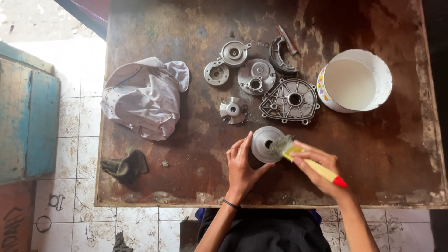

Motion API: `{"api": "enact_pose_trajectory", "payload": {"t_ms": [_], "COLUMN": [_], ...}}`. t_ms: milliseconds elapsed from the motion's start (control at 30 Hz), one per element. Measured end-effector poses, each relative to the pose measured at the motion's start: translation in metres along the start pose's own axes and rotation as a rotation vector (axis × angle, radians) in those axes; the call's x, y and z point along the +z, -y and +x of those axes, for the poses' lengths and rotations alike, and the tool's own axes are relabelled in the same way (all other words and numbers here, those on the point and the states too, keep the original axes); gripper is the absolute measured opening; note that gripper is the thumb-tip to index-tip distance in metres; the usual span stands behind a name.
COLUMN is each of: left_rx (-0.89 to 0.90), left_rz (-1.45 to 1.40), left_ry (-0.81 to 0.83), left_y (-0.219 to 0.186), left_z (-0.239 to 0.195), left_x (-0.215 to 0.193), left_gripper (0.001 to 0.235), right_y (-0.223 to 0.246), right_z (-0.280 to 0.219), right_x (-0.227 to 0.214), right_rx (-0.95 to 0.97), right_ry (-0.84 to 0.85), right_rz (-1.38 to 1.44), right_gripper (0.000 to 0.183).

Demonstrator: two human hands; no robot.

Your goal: Cleaning metallic motorcycle engine and brake hub parts using a brush and cleaning solution at a workbench.

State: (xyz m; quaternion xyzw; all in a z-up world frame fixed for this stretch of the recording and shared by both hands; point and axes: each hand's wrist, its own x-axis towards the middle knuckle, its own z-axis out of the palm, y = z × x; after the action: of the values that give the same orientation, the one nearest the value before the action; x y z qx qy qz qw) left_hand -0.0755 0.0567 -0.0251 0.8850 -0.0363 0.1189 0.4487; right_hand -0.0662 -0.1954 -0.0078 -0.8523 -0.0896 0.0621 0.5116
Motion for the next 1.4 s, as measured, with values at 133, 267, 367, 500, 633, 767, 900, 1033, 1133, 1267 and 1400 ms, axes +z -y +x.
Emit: {"api": "enact_pose_trajectory", "payload": {"t_ms": [133, 267, 367, 500, 633, 767, 900, 1033, 1133, 1267, 1400], "left_rx": [-0.012, 0.036, 0.035, 0.01, 0.015, 0.019, -0.022, -0.011, 0.023, -0.003, 0.002], "left_rz": [0.024, 0.031, 0.028, 0.014, -0.005, -0.004, -0.017, -0.047, 0.017, -0.014, -0.01], "left_ry": [0.041, -0.003, -0.005, -0.004, -0.02, -0.045, -0.02, -0.053, -0.062, -0.021, -0.032], "left_y": [0.005, 0.0, 0.0, 0.004, -0.004, 0.004, 0.01, -0.001, 0.006, 0.002, 0.004], "left_z": [-0.001, -0.004, 0.0, -0.002, 0.0, -0.001, -0.002, 0.001, 0.002, -0.001, 0.0], "left_x": [0.004, 0.0, -0.001, 0.003, -0.003, 0.004, 0.008, -0.001, 0.005, 0.0, 0.003], "left_gripper": [0.107, 0.108, 0.107, 0.105, 0.106, 0.111, 0.118, 0.118, 0.116, 0.118, 0.118], "right_y": [0.022, 0.024, 0.042, 0.066, 0.064, 0.084, 0.084, 0.087, 0.093, 0.077, 0.081], "right_z": [0.005, 0.016, 0.025, 0.026, 0.036, 0.042, 0.051, 0.054, 0.058, 0.059, 0.057], "right_x": [-0.001, 0.008, 0.017, 0.021, 0.029, 0.039, 0.038, 0.04, 0.037, 0.03, 0.027], "right_rx": [0.034, 0.058, 0.046, -0.006, -0.001, -0.09, -0.121, -0.134, -0.078, -0.064, -0.102], "right_ry": [0.118, -0.062, -0.105, 0.036, -0.043, -0.036, 0.109, 0.044, 0.102, 0.1, 0.104], "right_rz": [0.007, 0.025, 0.022, -0.075, -0.07, -0.148, -0.119, -0.128, -0.13, -0.15, -0.194], "right_gripper": [0.018, 0.02, 0.019, 0.02, 0.02, 0.021, 0.023, 0.022, 0.022, 0.022, 0.021]}}
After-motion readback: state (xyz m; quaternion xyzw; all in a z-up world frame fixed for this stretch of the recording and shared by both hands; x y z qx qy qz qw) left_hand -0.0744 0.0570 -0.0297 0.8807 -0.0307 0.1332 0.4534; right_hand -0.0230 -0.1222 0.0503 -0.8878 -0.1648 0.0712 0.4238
